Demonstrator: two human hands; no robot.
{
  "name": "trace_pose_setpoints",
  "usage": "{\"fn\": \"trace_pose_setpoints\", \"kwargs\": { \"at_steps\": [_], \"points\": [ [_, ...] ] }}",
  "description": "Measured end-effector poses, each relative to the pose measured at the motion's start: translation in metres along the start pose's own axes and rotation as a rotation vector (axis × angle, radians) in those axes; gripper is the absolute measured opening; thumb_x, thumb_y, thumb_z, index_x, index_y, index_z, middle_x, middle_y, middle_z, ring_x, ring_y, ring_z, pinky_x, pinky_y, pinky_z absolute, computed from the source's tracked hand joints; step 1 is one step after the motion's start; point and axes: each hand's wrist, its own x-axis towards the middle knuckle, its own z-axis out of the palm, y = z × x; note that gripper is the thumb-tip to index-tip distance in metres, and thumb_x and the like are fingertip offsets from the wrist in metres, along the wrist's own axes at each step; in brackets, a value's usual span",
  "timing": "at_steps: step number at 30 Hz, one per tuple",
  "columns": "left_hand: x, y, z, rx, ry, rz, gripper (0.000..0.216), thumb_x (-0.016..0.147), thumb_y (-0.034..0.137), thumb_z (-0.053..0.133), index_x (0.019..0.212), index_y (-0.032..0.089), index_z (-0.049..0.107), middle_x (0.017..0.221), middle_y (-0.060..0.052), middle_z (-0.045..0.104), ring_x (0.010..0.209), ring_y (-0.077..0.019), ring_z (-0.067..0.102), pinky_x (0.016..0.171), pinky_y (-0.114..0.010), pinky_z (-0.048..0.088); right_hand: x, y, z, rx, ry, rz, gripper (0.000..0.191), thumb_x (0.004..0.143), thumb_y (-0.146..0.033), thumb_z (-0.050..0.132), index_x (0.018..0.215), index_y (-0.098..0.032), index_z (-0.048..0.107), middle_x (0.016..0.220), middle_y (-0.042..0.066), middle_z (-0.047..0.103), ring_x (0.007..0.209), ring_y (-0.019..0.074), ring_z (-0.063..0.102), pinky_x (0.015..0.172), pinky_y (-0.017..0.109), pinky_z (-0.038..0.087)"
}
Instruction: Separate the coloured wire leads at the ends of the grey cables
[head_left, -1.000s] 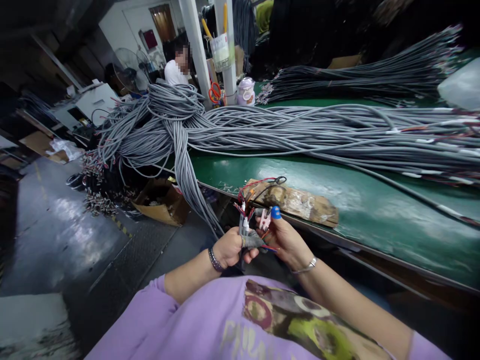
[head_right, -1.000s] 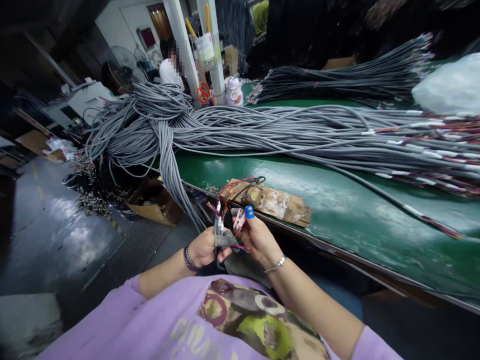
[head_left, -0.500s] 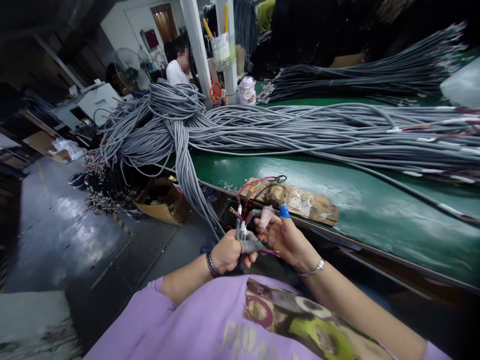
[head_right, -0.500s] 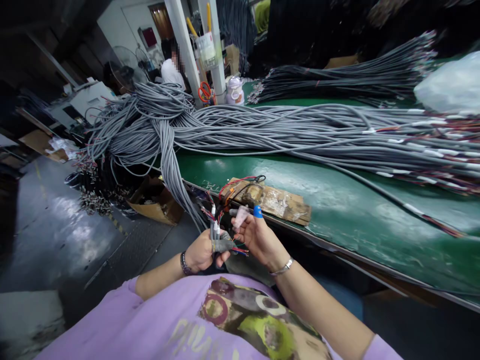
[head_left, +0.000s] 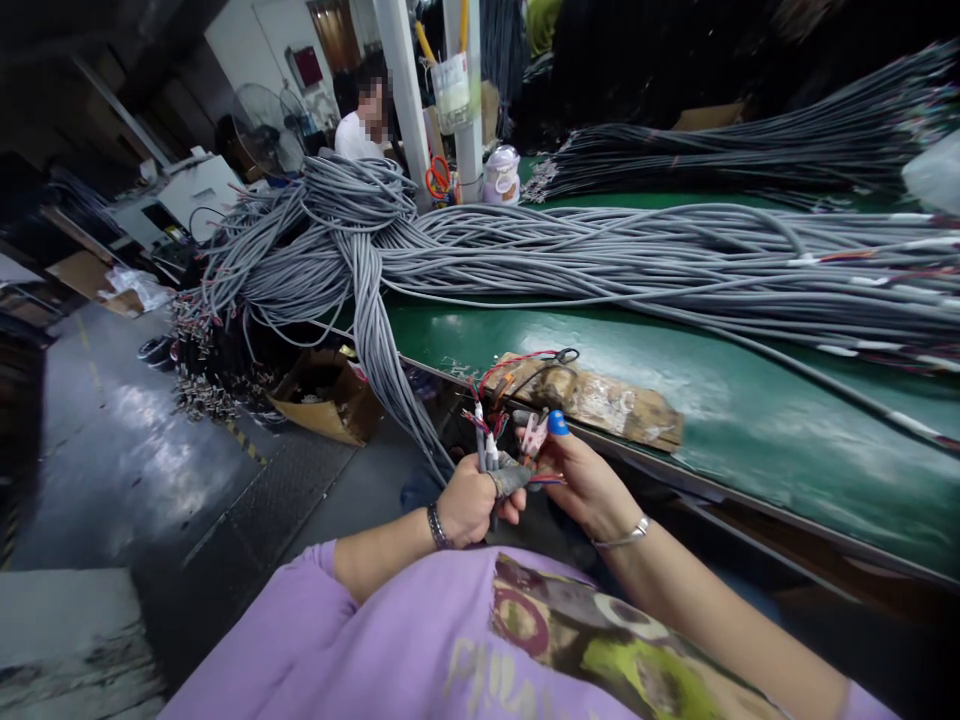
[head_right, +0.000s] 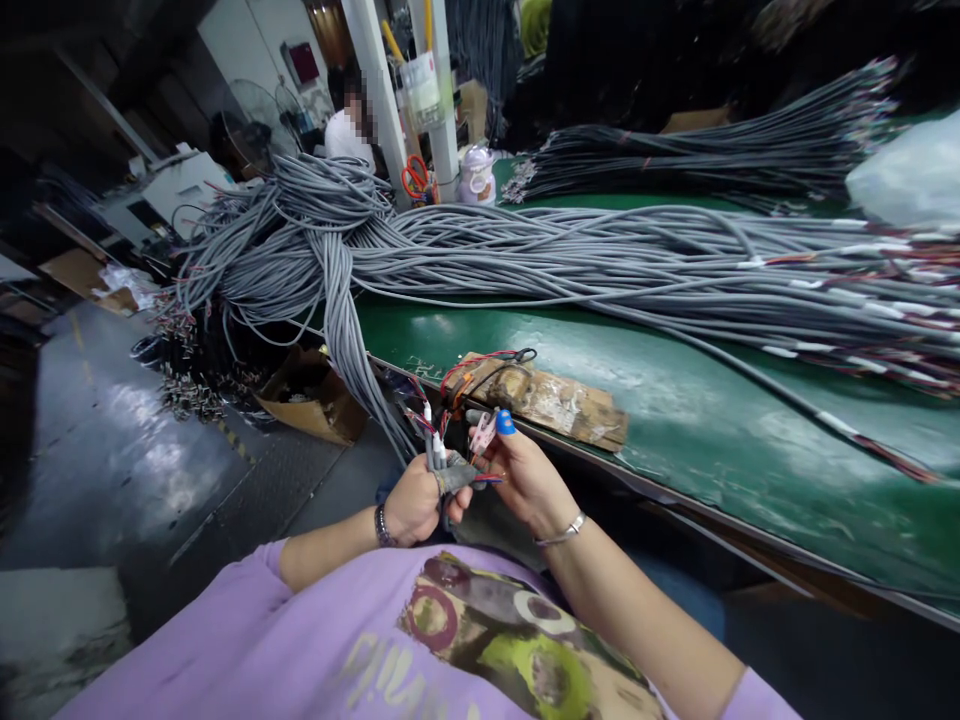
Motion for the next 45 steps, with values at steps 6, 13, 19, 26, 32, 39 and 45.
{"fn": "trace_pose_setpoints", "kwargs": {
  "at_steps": [6, 13, 19, 26, 32, 39, 45],
  "points": [
    [-0.001, -0.003, 0.000, 0.020, -0.026, -0.022, 0.045, 0.058, 0.052, 0.078, 0.059, 0.012, 0.056, 0.047, 0.000, 0.056, 0.032, -0.0067, 0.045, 0.033, -0.018, 0.030, 0.002, 0.003, -0.005, -0.054, -0.040, -0.015, 0.036, 0.072, -0.056, 0.073, 0.082, -0.021, 0.070, 0.076, 0.003, 0.071, 0.062, 0.0152, 0.062, 0.061, 0.029, 0.051],
    [-0.008, -0.002, -0.005, -0.010, -0.005, -0.002, 0.046, 0.057, 0.053, 0.078, 0.061, 0.014, 0.053, 0.047, 0.001, 0.056, 0.031, -0.0074, 0.045, 0.032, -0.019, 0.031, -0.004, 0.000, -0.001, -0.023, -0.093, 0.040, 0.046, 0.076, -0.066, 0.062, 0.085, -0.022, 0.069, 0.079, 0.003, 0.070, 0.058, 0.0137, 0.059, 0.056, 0.028, 0.048],
    [-0.014, -0.003, -0.006, -0.017, 0.011, -0.017, 0.046, 0.056, 0.052, 0.078, 0.061, 0.015, 0.053, 0.046, 0.001, 0.056, 0.031, -0.0079, 0.045, 0.033, -0.019, 0.031, -0.007, -0.002, 0.002, -0.075, -0.070, -0.006, 0.034, 0.077, -0.053, 0.070, 0.084, -0.020, 0.072, 0.077, 0.003, 0.068, 0.064, 0.0128, 0.058, 0.057, 0.024, 0.047],
    [-0.008, 0.000, -0.002, -0.083, 0.047, -0.021, 0.045, 0.055, 0.050, 0.079, 0.063, 0.015, 0.052, 0.047, 0.002, 0.055, 0.032, -0.0075, 0.044, 0.034, -0.020, 0.030, -0.006, 0.000, 0.004, -0.044, -0.061, -0.017, 0.033, 0.072, -0.052, 0.075, 0.078, -0.020, 0.071, 0.071, 0.001, 0.067, 0.061, 0.0132, 0.057, 0.056, 0.026, 0.045],
    [-0.003, -0.003, -0.001, -0.086, 0.031, -0.043, 0.045, 0.055, 0.050, 0.079, 0.065, 0.014, 0.054, 0.047, 0.001, 0.056, 0.033, -0.0073, 0.044, 0.034, -0.019, 0.031, -0.001, 0.001, 0.003, -0.021, -0.006, -0.024, 0.034, 0.067, -0.050, 0.080, 0.078, -0.019, 0.072, 0.074, 0.001, 0.070, 0.058, 0.0111, 0.056, 0.054, 0.025, 0.044],
    [-0.001, -0.005, 0.000, -0.064, 0.028, -0.061, 0.047, 0.053, 0.053, 0.079, 0.064, 0.014, 0.054, 0.046, 0.001, 0.056, 0.033, -0.0073, 0.045, 0.034, -0.019, 0.031, -0.003, 0.003, 0.004, -0.008, 0.020, -0.024, 0.036, 0.065, -0.053, 0.080, 0.076, -0.020, 0.071, 0.073, 0.001, 0.070, 0.059, 0.0126, 0.057, 0.058, 0.026, 0.048],
    [-0.010, -0.005, -0.005, -0.047, 0.014, -0.070, 0.050, 0.051, 0.055, 0.079, 0.063, 0.015, 0.052, 0.045, 0.001, 0.055, 0.032, -0.0079, 0.045, 0.034, -0.020, 0.031, -0.005, 0.002, 0.002, -0.020, -0.054, -0.023, 0.034, 0.072, -0.057, 0.072, 0.079, -0.024, 0.070, 0.079, 0.001, 0.070, 0.064, 0.0133, 0.060, 0.058, 0.026, 0.049]
  ]
}}
